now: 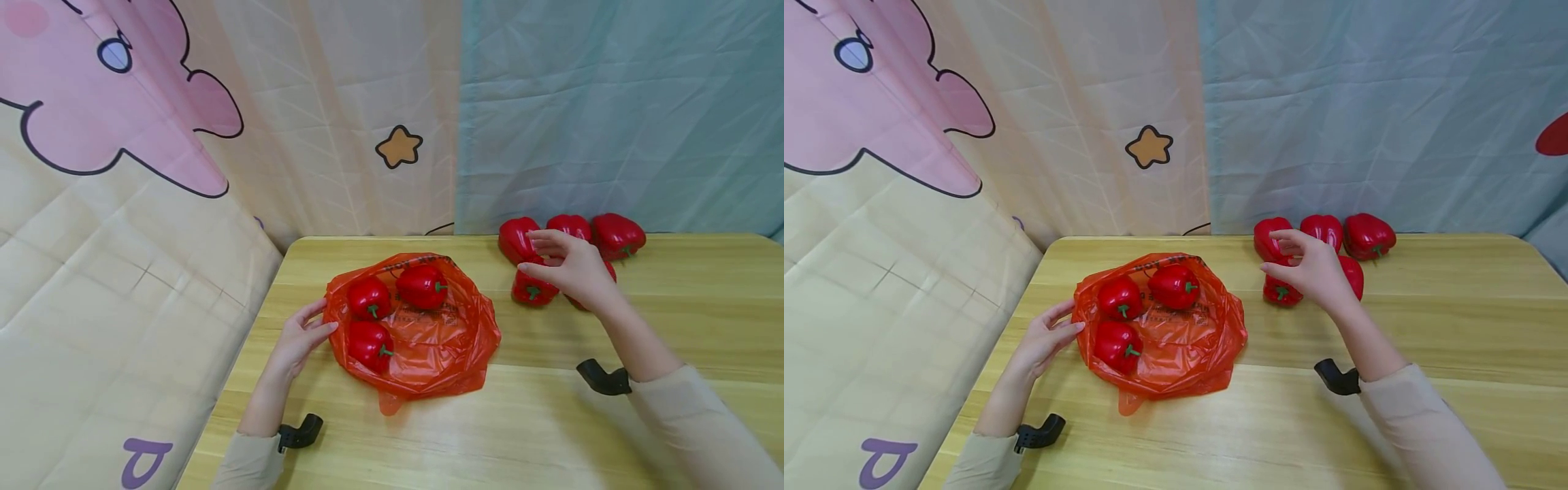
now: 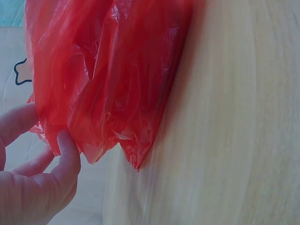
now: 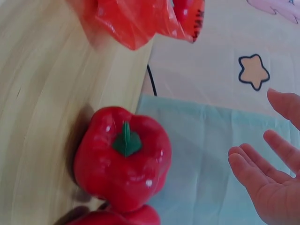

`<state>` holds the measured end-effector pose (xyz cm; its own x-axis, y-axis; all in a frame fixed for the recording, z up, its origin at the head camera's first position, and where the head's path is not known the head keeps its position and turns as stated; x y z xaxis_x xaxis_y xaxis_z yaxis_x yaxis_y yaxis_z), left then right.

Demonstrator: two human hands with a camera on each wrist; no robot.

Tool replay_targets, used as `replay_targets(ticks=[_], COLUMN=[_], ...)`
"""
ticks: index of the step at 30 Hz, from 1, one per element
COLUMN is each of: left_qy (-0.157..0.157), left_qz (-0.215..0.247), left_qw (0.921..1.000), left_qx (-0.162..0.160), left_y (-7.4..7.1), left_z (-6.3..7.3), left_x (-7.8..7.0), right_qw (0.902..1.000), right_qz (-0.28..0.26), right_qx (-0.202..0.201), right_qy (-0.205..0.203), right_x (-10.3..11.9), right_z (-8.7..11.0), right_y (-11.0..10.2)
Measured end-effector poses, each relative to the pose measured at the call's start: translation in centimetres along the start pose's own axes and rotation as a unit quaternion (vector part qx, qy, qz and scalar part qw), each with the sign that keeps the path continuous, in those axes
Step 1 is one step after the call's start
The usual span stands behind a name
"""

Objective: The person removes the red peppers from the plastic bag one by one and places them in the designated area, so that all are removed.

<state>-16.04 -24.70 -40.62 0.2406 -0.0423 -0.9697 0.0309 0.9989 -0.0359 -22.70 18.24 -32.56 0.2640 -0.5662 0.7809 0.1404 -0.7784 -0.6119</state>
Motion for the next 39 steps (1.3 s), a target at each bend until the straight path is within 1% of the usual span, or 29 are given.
replay_targets(ticks=[3, 10, 14, 20, 26, 34, 39], left_qy=[0.000, -0.004, -0.005, -0.002, -0.002, 0.001, 0.002], left_qz=[0.000, 0.002, 0.004, 0.003, 0.000, 0.000, 0.002], left_qw=[1.0000, 1.0000, 1.0000, 1.0000, 1.0000, 1.0000, 1.0000], left_qx=[0.000, -0.002, -0.002, 0.000, 0.000, 0.000, 0.001], left_y=[0.0, 0.1, 0.1, 0.1, 0.1, 0.1, 0.1], left_z=[0.0, 0.1, 0.1, 0.2, 0.1, 0.1, 0.1], left_x=[0.0, -0.1, -0.1, -0.2, -0.1, -0.1, -0.1], right_qw=[0.9998, 0.9983, 0.9970, 0.9943, 0.9936, 0.9910, 0.9897], right_qz=[-0.010, -0.021, -0.025, -0.044, -0.041, -0.047, -0.040], right_qx=[0.014, 0.036, 0.051, 0.076, 0.085, 0.110, 0.118], right_qy=[-0.003, -0.042, -0.054, -0.061, -0.063, -0.060, -0.071], right_x=[0.4, 1.0, 1.2, 1.5, 2.0, 2.4, 2.4], right_z=[-0.5, -1.7, -2.4, -3.1, -3.5, -4.1, -4.5], right_y=[0.9, 3.2, 4.4, 5.9, 7.1, 8.8, 9.9])
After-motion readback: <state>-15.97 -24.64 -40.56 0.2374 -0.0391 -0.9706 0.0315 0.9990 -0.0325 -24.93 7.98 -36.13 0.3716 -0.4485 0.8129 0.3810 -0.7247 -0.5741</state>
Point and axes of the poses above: each hand's wrist, its own z-axis away from the middle knuckle, its own y-axis out of the palm, x = y × z, the point moved 3 cm from there along -z, towards the middle knuckle, and after that the axes turned 4 degrees about x, right-handed, at the moved point
